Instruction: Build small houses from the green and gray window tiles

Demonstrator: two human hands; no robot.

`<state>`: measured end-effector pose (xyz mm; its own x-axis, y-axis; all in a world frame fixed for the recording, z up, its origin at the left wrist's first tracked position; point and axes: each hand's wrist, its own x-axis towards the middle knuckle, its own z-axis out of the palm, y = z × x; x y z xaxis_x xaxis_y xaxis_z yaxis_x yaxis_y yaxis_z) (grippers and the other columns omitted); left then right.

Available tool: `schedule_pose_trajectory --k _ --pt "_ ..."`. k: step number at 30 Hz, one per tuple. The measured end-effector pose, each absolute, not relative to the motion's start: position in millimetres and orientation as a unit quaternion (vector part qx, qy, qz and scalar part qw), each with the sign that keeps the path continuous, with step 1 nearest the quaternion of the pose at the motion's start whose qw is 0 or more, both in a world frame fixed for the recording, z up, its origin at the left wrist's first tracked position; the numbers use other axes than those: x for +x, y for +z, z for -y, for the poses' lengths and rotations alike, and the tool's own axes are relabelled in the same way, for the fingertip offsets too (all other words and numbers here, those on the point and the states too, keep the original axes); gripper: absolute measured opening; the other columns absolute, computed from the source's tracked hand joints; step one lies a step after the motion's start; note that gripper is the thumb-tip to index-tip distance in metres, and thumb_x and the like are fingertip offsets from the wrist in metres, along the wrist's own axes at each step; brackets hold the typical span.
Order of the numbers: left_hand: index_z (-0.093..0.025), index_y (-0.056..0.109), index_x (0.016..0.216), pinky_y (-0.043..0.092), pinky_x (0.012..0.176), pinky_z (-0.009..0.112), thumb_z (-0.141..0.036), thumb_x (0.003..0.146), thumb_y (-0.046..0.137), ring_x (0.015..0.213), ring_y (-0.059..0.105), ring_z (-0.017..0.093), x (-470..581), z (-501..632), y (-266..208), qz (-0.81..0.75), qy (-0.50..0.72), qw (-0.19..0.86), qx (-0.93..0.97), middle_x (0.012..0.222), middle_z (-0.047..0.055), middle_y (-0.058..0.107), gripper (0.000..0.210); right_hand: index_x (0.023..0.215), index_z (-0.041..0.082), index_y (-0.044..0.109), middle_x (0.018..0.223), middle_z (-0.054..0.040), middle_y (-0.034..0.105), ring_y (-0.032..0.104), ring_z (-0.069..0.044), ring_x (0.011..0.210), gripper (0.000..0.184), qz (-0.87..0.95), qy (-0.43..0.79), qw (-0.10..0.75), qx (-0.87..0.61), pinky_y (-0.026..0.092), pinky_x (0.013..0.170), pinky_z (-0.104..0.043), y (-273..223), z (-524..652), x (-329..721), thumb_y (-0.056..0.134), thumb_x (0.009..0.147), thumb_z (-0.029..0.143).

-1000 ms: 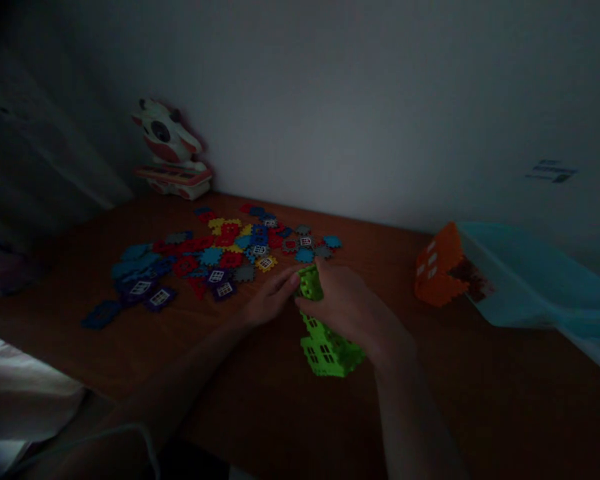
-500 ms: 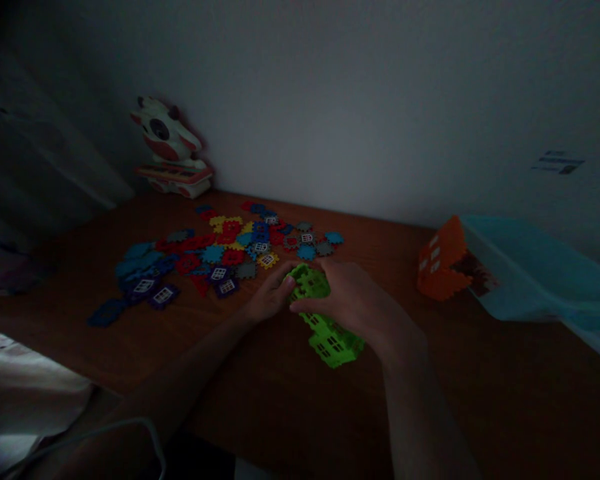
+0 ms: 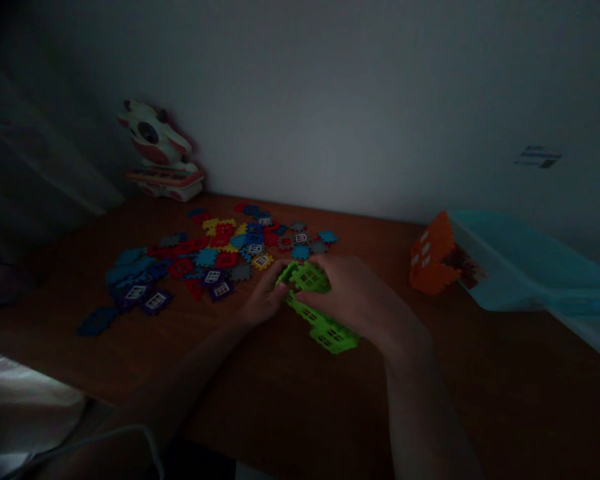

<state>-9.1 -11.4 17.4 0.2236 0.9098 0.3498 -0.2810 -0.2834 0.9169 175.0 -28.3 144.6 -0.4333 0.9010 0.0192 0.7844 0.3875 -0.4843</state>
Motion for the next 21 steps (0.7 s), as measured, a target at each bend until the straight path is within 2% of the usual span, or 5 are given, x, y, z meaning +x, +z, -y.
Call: schedule_pose_trajectory --k 6,10,17,21 --pt "-0.022 0.061 0.119 0.043 0.091 0.032 -0.059 0.086 0.064 0.099 0.056 0.024 -7.2 20.5 18.5 -0.263 0.576 0.500 0.591 0.108 0.008 0.063 0.050 0.132 0.024 0.061 0.119 -0.0094 0.072 0.069 -0.029 0.106 0.054 0.829 0.209 0.144 -0.498 0.053 0.089 -0.037 141.7 27.0 169.9 0.069 0.086 0.050" --pt "-0.021 0.062 0.117 0.043 0.091 0.033 -0.060 0.085 0.064 0.098 0.055 0.024 -7.3 19.3 17.6 -0.275 0.577 0.496 0.588 0.109 0.008 0.063 0.051 0.135 0.025 0.061 0.122 -0.0101 0.071 0.067 -0.030 0.109 0.055 0.833 0.224 0.121 -0.490 0.052 0.093 -0.041 141.2 28.2 169.3 0.071 0.086 0.048" --pt "-0.021 0.060 0.117 0.044 0.087 0.033 -0.066 0.085 0.061 0.095 0.057 0.023 -5.6 17.5 18.1 -0.262 0.581 0.488 0.596 0.104 0.007 0.063 0.055 0.135 0.027 0.062 0.129 -0.0090 0.070 0.066 -0.031 0.116 0.052 0.841 0.236 0.131 -0.470 0.049 0.099 -0.044 143.1 28.0 170.6 0.073 0.086 0.040" --pt "-0.021 0.059 0.117 0.044 0.086 0.032 -0.063 0.088 0.059 0.095 0.058 0.022 -4.9 19.4 17.9 -0.283 0.589 0.461 0.600 0.104 0.007 0.063 0.051 0.134 0.027 0.063 0.129 -0.0090 0.070 0.066 -0.030 0.117 0.051 0.844 0.234 0.133 -0.465 0.049 0.101 -0.043 142.4 28.1 169.7 0.074 0.085 0.038"
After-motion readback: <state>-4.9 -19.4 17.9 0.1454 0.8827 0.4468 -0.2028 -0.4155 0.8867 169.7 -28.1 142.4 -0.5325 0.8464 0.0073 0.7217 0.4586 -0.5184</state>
